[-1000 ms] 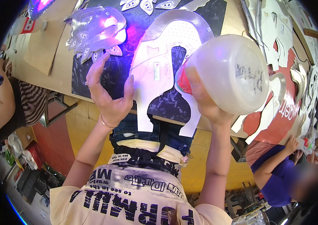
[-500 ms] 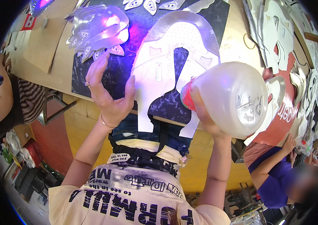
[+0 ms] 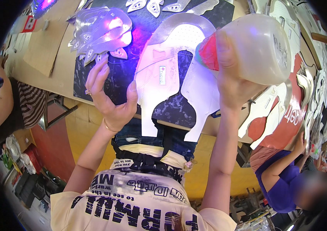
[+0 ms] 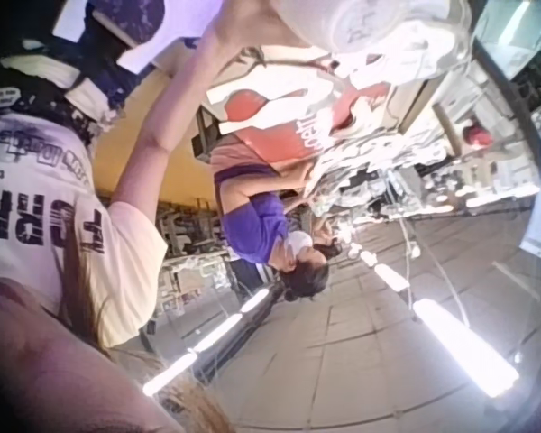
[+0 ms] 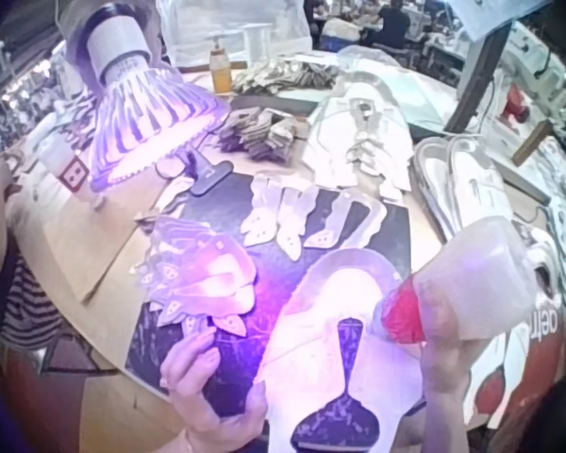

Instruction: The person assembles white decorative parts on a workbench. They apply glue from a squeeze bottle, press small pieces into place, and use a hammer to tap components. The person also picks up and places small brown items and a white shoe-shaped part.

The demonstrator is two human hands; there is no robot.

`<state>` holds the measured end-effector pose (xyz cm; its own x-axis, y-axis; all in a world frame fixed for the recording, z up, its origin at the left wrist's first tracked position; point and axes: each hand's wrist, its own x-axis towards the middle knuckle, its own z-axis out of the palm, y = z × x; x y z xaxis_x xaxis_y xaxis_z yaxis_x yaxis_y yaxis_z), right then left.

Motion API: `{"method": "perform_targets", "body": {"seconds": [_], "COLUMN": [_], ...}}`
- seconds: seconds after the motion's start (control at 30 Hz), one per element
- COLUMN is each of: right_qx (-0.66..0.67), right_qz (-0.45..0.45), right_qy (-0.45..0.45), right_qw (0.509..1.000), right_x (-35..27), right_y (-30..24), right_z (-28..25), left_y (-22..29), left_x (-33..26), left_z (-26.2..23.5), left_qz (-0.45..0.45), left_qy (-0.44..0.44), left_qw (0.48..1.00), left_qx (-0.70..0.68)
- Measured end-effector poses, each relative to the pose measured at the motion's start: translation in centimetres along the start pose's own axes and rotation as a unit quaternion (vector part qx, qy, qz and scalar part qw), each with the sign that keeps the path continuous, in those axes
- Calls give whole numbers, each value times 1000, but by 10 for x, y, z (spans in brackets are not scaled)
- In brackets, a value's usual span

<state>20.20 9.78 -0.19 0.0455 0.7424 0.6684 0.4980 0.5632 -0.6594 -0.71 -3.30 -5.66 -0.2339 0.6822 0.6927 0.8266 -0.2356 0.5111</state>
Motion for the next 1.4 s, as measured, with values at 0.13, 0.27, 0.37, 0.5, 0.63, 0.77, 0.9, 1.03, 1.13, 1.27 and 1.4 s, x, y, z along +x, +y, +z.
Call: {"method": "perform_targets", "body": {"seconds": [0.13,0.27,0.37,0.5,0.63,0.77,0.9,1.03,1.13,1.27,1.4], "right_qx": [-67,-15,55,92,49,138,338,214,110,95,107], "right_qz": [4,60,80,54,29,146,408,274,132,128,189], "right_qy": [-84,-79,-78,-111,-158,-127,46,92,9,-67,-110], "right_qw": [994,995,992,988,986,971,847,933,985,985,970], "right_x": [-12,-27,-33,-37,-50,-56,-29,-18,-17,-14,-18], "right_y": [-5,-12,-18,-22,-23,-20,1,6,-4,-19,-28], "right_z": [-11,-18,-18,-20,-30,-45,-54,-32,-16,-14,-24], "left_y": [-1,0,1,2,3,4,6,9,11,12,12], "left_x": [0,0,0,2,2,2,4,7,8,8,9], "left_z": [0,0,0,0,-2,-3,-4,-6,-6,-6,-6], "left_qz": [2,2,1,0,-7,-11,-18,-19,-18,-22,-25], "left_qy": [-3,-9,-8,-8,-17,-22,-27,-39,-46,-50,-59], "left_qw": [1000,1000,1000,1000,999,999,999,998,998,998,997], "left_qx": [4,16,19,22,30,35,37,36,40,43,42]}}
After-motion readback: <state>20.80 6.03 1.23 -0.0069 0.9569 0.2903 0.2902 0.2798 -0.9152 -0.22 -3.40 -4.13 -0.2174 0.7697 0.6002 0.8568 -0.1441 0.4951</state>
